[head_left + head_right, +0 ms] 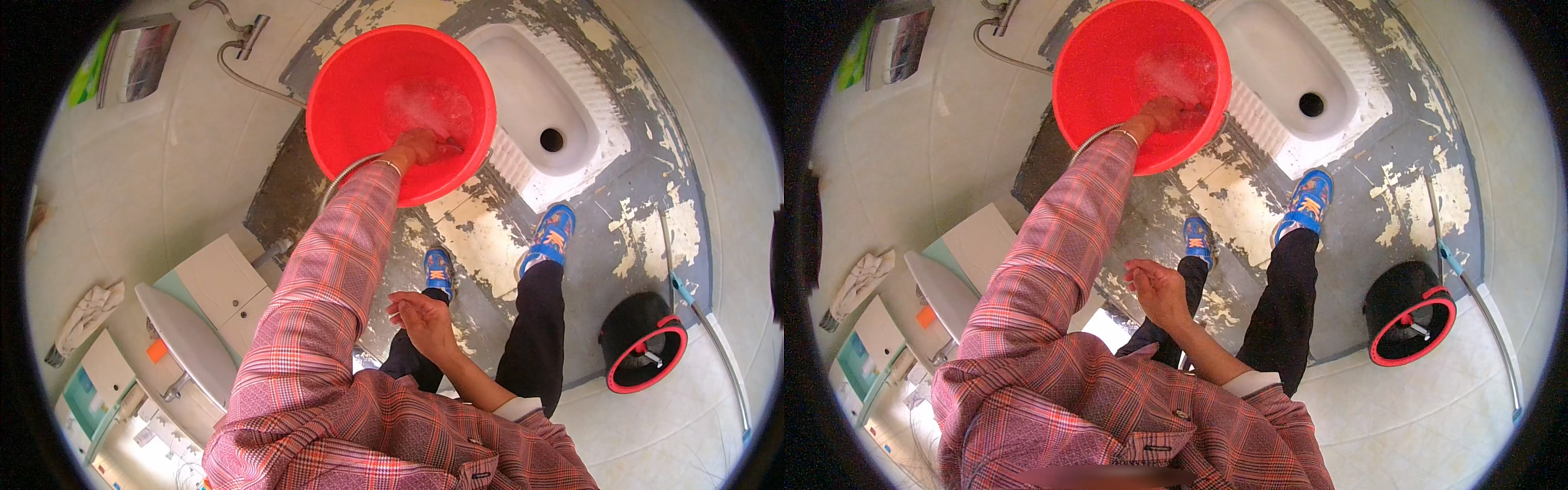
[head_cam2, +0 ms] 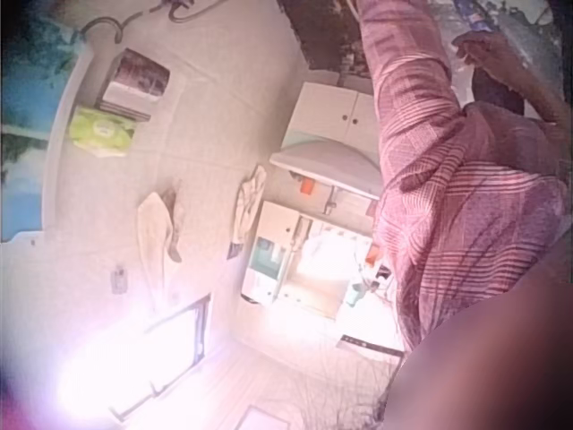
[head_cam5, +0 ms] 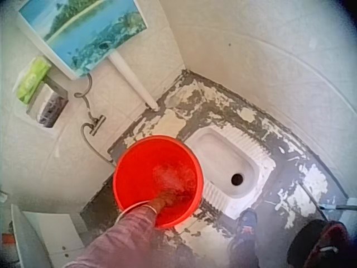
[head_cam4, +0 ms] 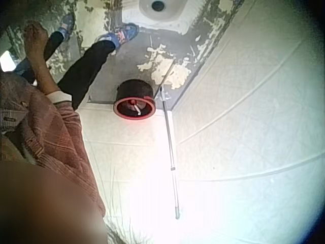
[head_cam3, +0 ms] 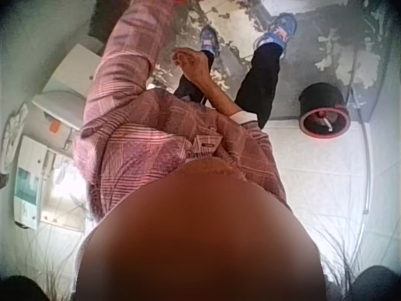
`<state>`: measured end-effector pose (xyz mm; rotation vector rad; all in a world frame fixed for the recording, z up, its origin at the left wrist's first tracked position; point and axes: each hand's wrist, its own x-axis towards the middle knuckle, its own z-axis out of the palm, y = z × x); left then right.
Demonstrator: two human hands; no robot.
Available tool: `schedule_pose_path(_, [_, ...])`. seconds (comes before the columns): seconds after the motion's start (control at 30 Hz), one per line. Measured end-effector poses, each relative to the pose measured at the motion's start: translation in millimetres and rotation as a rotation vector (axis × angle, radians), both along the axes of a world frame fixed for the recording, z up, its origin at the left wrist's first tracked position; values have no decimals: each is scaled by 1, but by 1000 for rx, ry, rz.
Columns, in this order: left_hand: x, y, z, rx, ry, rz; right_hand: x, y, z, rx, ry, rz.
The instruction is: The person washes a gray cloth by hand in a red bucket using a handheld shower head to rinse and agitate the fabric. They repeatedly submerge, squeeze, and rinse the cloth, then wring it out and place it in the bucket. Finally, they retrieve a mop and dip it into the bucket.
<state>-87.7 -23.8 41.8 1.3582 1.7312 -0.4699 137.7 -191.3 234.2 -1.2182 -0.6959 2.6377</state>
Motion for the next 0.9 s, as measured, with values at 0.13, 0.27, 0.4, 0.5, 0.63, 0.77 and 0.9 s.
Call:
schedule_pose_path(0.13, [-3,0,-1,77,-11,-15,0,0,0,15,-2,9])
schedule_pose_path(0.27, [-1,9,11,115,-35,86,0,1,-1,30,3,10])
schedule_pose_path(0.4, [-3,17,8,78,72,86,0,3,1,60,15,18])
schedule_pose_path(0.5, [-1,19,12,124,58,91,0,4,1,49,-2,25])
schedule_pose_path(0.63, [-7,16,7,136,74,74,-1,4,3,41,1,33])
schedule_pose_path(0.77, [-3,15,8,160,126,42,-1,2,1,31,-2,17])
schedule_pose_path(0.9, [1,12,13,181,236,-60,-1,4,-1,62,-28,54])
